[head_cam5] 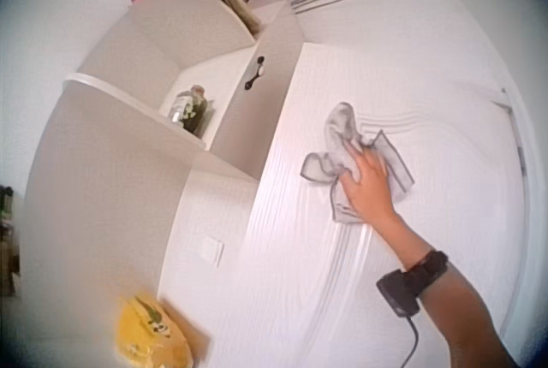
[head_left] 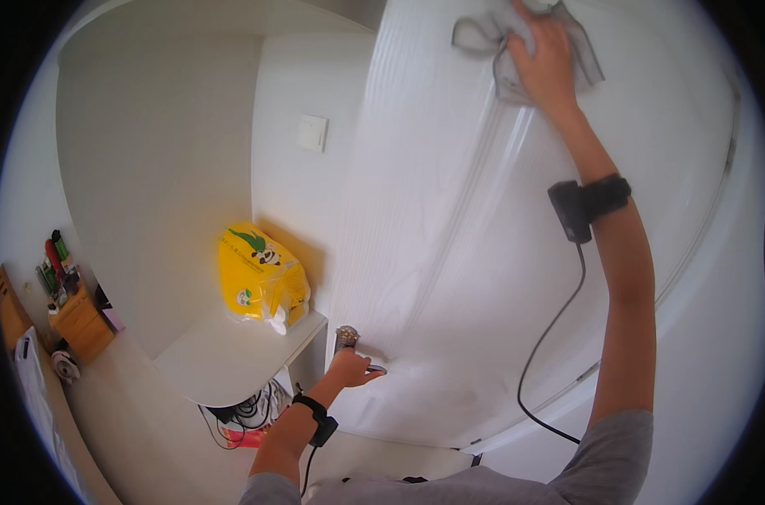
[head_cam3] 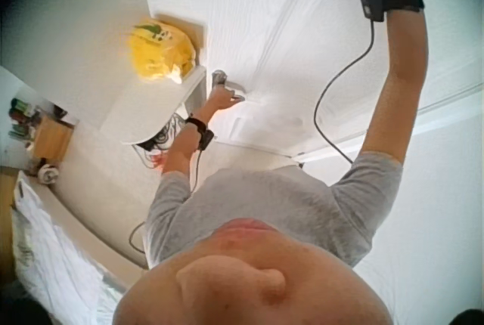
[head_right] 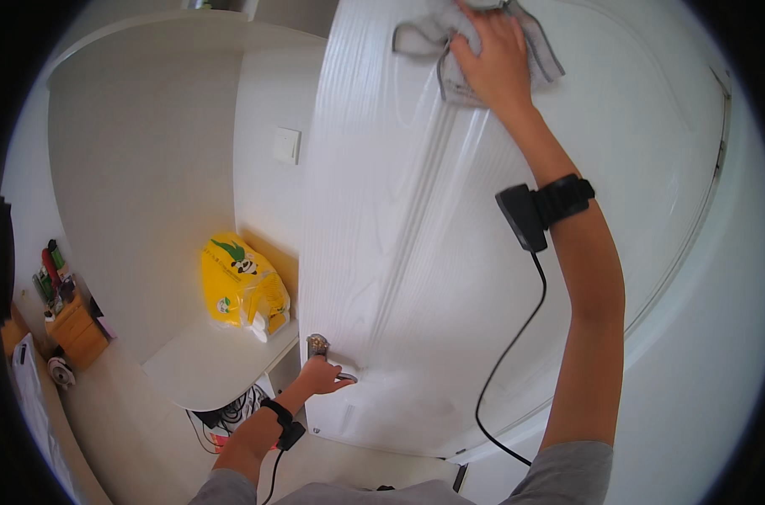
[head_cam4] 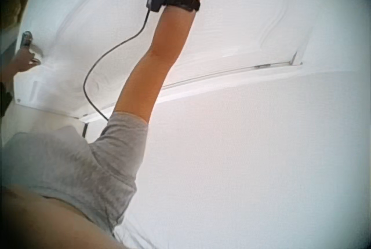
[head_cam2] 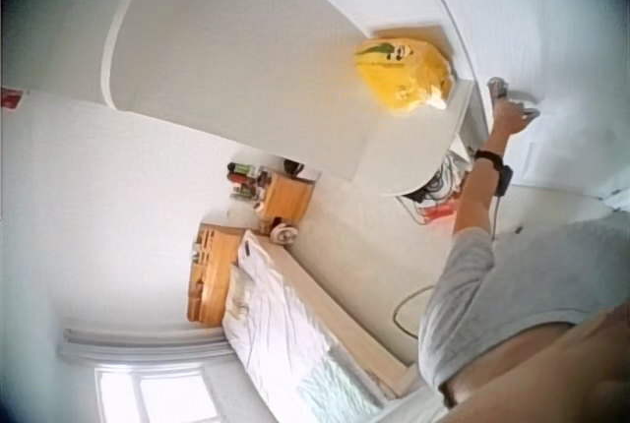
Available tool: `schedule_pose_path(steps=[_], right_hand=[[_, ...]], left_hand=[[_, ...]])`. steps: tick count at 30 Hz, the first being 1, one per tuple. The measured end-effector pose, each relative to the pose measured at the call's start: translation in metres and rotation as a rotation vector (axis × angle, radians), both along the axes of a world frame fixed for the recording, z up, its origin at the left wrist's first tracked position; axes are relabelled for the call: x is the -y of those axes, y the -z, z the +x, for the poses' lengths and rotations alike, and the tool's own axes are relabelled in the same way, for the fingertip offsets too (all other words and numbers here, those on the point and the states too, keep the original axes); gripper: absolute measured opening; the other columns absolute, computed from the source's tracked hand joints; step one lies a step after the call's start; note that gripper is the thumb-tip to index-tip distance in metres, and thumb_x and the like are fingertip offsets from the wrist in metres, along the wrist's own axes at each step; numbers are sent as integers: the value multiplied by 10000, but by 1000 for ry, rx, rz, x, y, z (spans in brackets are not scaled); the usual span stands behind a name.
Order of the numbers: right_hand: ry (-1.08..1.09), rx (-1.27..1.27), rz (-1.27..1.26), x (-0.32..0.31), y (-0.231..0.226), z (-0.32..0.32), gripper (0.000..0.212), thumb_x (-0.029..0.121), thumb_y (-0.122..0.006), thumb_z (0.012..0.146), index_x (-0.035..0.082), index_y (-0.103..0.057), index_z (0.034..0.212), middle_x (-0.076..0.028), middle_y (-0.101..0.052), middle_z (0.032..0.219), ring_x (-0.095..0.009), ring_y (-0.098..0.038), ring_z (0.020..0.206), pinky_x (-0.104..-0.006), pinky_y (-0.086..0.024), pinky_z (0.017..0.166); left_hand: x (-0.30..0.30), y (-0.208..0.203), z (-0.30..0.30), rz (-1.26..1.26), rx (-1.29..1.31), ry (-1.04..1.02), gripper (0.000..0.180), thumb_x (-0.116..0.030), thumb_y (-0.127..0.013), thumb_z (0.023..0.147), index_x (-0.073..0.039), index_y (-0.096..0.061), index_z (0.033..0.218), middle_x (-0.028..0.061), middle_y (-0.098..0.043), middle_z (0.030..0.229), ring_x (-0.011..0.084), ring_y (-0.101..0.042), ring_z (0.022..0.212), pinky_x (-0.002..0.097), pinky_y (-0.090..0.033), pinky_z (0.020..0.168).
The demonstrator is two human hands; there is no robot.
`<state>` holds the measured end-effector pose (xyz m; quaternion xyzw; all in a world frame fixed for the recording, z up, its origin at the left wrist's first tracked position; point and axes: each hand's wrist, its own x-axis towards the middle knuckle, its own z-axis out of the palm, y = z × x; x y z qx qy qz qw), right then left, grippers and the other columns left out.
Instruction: The person wipes a white cabinet and a white door with a gray cloth. They move a yellow package of tissues aside to reach the cabinet surface, then wipe the door and return to wipe the cabinet doors and top.
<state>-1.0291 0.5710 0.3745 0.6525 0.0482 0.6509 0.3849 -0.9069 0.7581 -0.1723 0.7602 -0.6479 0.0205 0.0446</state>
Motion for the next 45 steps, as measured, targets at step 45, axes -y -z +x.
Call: schedule_pose_path(steps=[45], right_hand=[[74,-213,154,58,114,-70,250,307,-641,667,88,-704,771,-254,-445,1270,-401,-294,1262,-439,-278,1037]], left_hand=[[39,3,-4,-204,33,-24,598,-636,-512,751,-64,-669,671,117,-587,538,291,-581,560,376,-474,539]])
